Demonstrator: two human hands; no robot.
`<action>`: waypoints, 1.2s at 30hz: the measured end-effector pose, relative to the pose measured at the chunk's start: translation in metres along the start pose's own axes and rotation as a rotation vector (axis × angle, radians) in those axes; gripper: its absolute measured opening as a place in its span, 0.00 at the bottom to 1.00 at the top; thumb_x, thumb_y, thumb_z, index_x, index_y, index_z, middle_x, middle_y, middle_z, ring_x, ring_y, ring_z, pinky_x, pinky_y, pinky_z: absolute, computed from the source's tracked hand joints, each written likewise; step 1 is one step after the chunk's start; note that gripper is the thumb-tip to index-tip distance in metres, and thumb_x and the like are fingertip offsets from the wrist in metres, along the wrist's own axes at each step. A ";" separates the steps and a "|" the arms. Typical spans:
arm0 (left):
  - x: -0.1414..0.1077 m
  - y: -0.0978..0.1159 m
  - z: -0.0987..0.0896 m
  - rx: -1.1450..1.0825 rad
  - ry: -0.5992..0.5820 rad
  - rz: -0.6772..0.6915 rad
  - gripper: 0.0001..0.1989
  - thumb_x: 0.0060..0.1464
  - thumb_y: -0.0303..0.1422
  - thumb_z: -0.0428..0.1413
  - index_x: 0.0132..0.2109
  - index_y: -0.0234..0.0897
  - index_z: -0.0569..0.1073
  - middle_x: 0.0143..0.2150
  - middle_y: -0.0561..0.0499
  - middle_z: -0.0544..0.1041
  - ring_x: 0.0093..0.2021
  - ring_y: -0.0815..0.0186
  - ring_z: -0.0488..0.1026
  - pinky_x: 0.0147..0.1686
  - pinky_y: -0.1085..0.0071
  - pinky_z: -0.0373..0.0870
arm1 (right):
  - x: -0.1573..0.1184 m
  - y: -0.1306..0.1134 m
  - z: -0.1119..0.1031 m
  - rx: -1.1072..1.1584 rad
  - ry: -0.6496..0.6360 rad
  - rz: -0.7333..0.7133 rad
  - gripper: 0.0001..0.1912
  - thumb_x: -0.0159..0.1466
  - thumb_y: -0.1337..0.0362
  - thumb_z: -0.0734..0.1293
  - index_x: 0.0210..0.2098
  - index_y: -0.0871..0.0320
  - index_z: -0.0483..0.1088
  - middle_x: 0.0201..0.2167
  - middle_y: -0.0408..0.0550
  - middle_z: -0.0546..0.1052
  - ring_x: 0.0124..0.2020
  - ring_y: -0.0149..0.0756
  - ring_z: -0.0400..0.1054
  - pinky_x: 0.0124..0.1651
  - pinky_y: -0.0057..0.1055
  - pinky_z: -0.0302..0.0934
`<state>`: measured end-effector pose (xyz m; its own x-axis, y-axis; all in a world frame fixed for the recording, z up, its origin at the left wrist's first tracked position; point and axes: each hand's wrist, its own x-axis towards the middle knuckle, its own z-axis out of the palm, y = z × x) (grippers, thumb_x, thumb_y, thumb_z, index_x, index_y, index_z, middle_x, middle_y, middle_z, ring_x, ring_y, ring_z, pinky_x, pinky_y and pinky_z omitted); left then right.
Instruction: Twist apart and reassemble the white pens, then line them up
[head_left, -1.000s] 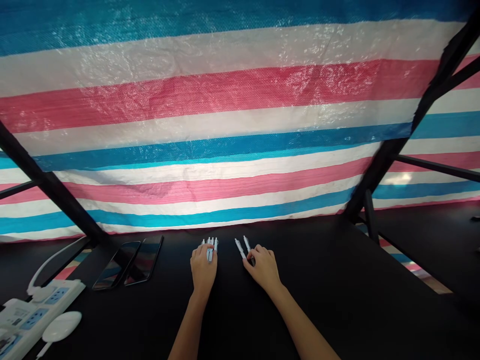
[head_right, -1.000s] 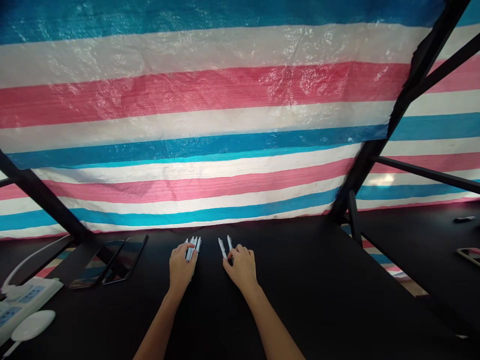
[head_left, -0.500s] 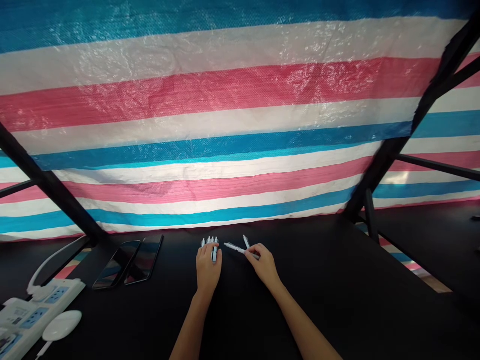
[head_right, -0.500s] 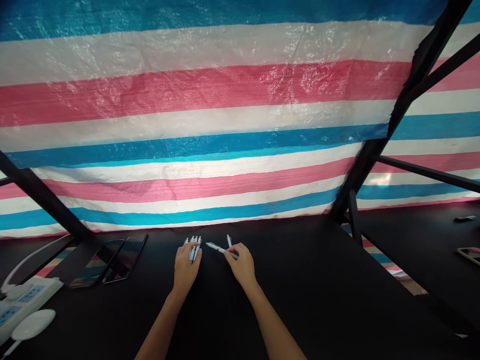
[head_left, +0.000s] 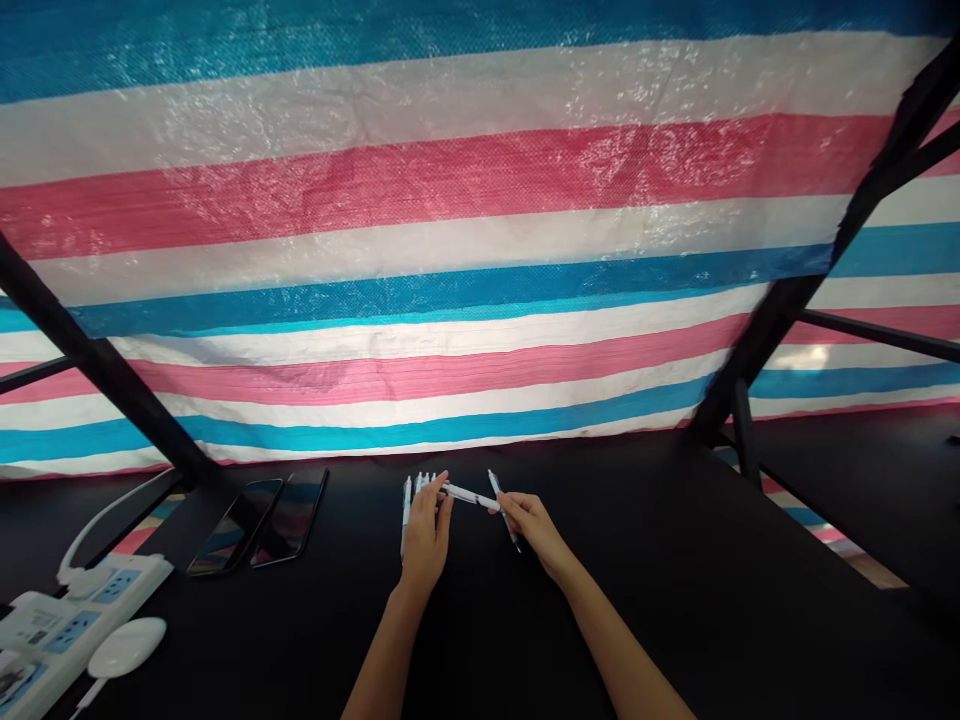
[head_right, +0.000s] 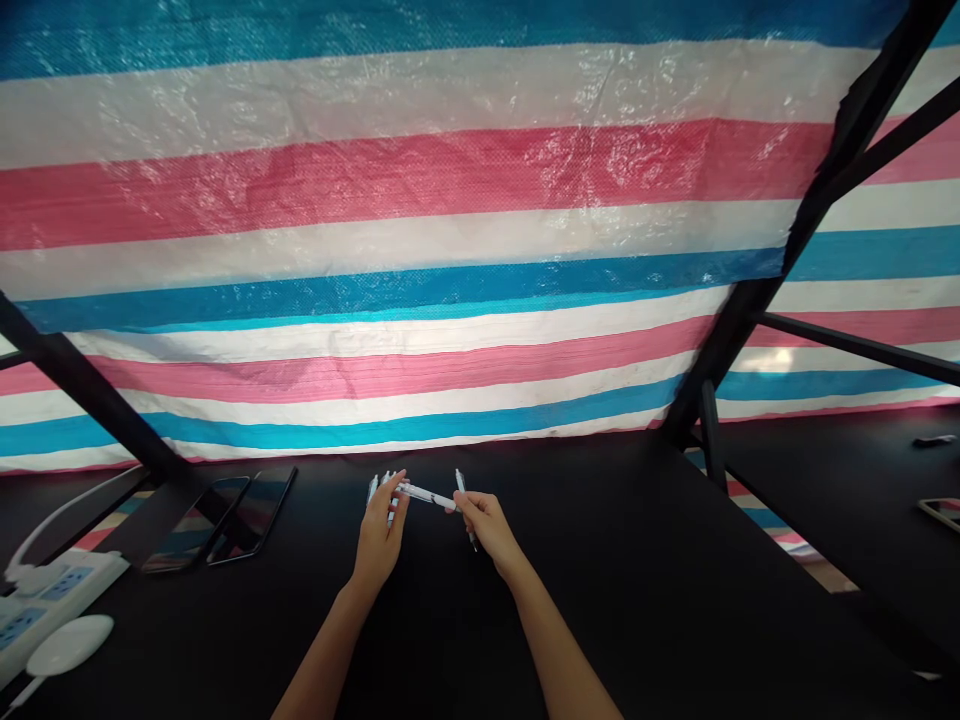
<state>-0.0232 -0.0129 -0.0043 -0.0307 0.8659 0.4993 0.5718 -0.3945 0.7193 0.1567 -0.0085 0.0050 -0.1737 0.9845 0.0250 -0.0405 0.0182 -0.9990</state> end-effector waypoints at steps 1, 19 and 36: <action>0.000 0.001 0.000 -0.005 -0.004 0.011 0.18 0.60 0.36 0.45 0.56 0.43 0.64 0.48 0.45 0.72 0.44 0.63 0.71 0.41 0.66 0.70 | 0.000 0.001 -0.001 0.001 -0.006 0.007 0.25 0.58 0.45 0.62 0.23 0.60 0.73 0.12 0.34 0.50 0.15 0.24 0.42 0.21 0.25 0.40; -0.005 0.010 0.001 0.160 -0.094 0.286 0.12 0.61 0.31 0.43 0.48 0.42 0.67 0.48 0.46 0.71 0.45 0.65 0.72 0.41 0.69 0.70 | 0.001 0.006 -0.023 -0.028 -0.201 0.172 0.28 0.59 0.43 0.60 0.16 0.60 0.65 0.07 0.34 0.51 0.11 0.21 0.41 0.17 0.25 0.38; -0.001 0.008 0.000 0.040 -0.010 0.090 0.14 0.60 0.35 0.43 0.28 0.38 0.64 0.34 0.51 0.66 0.30 0.70 0.67 0.28 0.74 0.65 | -0.001 -0.002 -0.012 -0.267 -0.046 -0.121 0.25 0.59 0.46 0.61 0.20 0.60 0.69 0.14 0.38 0.55 0.17 0.25 0.50 0.21 0.25 0.44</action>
<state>-0.0184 -0.0171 0.0013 0.0299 0.8306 0.5561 0.6042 -0.4582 0.6519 0.1691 -0.0070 0.0066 -0.2280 0.9635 0.1401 0.1958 0.1863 -0.9628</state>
